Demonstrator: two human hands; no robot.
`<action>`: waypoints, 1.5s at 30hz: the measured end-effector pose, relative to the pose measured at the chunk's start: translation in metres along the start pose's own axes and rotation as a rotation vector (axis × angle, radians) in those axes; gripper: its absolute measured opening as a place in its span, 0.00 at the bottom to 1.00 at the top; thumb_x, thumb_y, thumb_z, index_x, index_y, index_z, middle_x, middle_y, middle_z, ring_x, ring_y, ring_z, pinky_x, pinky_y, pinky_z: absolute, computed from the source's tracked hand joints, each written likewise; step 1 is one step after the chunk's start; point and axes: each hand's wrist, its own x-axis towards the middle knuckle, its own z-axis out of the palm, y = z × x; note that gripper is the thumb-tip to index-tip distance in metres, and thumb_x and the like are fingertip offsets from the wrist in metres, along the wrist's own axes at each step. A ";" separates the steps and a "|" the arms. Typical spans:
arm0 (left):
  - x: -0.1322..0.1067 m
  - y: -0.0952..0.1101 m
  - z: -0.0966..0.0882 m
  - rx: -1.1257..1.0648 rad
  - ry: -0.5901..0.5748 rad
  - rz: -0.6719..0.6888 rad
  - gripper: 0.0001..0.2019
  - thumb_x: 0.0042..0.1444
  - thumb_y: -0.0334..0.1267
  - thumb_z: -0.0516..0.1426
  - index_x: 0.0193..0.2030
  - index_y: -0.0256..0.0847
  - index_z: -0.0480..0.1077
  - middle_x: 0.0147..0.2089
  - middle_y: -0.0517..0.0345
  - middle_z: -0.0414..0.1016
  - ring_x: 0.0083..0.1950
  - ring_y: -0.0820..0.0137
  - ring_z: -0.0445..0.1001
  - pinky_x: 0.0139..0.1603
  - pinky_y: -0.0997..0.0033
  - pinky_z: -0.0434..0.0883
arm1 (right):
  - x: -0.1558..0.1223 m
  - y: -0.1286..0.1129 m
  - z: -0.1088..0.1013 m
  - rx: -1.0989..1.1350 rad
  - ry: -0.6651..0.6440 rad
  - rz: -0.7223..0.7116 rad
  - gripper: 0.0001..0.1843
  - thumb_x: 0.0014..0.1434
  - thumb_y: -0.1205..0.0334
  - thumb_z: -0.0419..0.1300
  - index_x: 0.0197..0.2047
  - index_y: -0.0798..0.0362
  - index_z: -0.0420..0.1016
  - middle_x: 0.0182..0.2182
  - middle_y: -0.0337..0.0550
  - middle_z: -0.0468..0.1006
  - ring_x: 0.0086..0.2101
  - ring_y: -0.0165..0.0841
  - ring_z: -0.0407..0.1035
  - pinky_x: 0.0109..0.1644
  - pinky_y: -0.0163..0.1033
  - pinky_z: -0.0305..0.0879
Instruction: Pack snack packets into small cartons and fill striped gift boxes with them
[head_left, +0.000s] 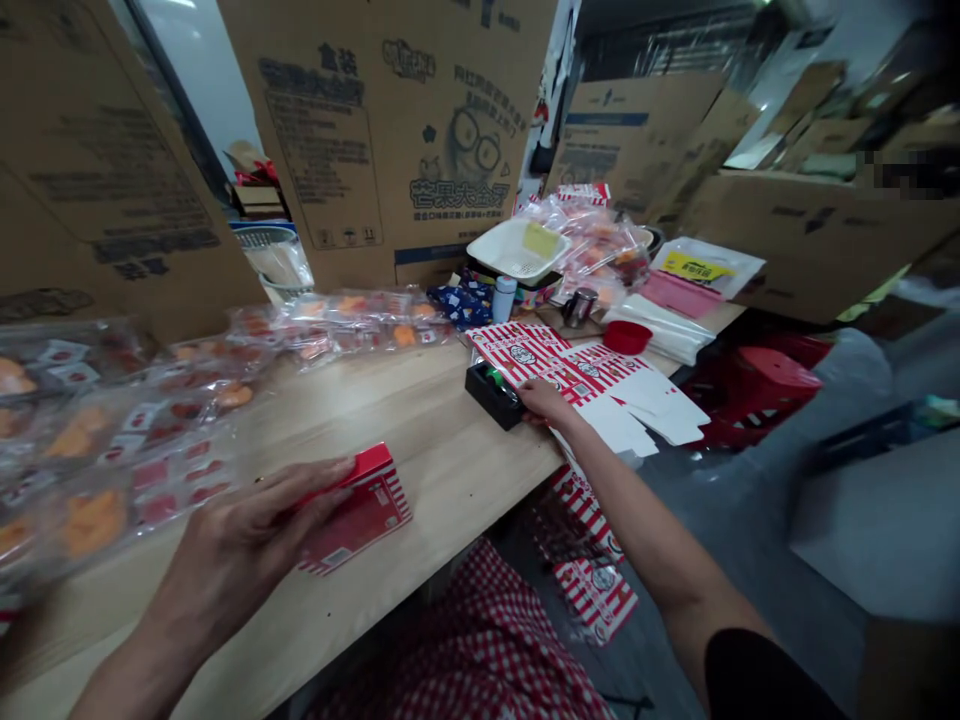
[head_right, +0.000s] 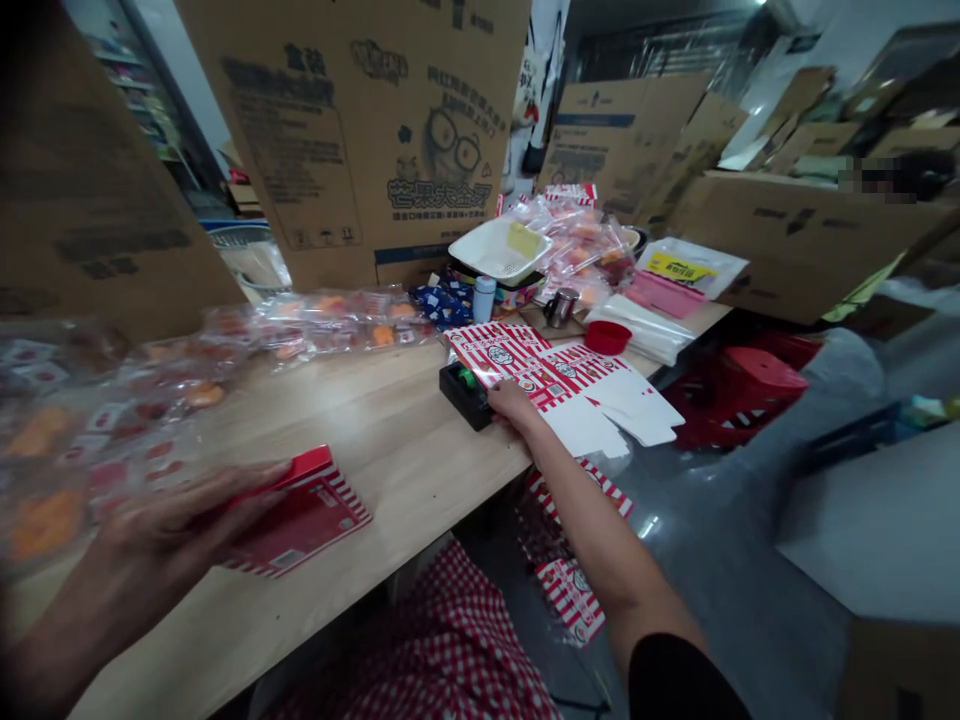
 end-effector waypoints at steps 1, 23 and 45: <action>0.000 0.001 0.000 -0.012 0.005 -0.017 0.12 0.58 0.52 0.62 0.48 0.66 0.82 0.45 0.69 0.85 0.35 0.59 0.85 0.31 0.65 0.81 | 0.006 0.001 0.001 0.013 -0.033 0.029 0.12 0.70 0.56 0.61 0.46 0.58 0.76 0.36 0.42 0.79 0.33 0.31 0.76 0.38 0.39 0.76; -0.007 0.017 0.001 0.088 -0.076 -0.162 0.16 0.63 0.55 0.58 0.47 0.53 0.82 0.49 0.62 0.85 0.43 0.58 0.85 0.41 0.62 0.81 | -0.053 0.017 0.000 0.598 -0.246 0.040 0.09 0.52 0.64 0.71 0.33 0.56 0.74 0.29 0.42 0.79 0.26 0.33 0.76 0.37 0.42 0.79; -0.032 0.050 0.006 -0.004 0.047 -0.144 0.11 0.64 0.28 0.55 0.52 0.41 0.66 0.46 0.52 0.73 0.46 0.68 0.75 0.46 0.67 0.73 | -0.240 -0.096 0.088 0.811 -0.383 -0.673 0.30 0.62 0.59 0.59 0.67 0.55 0.69 0.18 0.28 0.68 0.18 0.25 0.60 0.24 0.32 0.61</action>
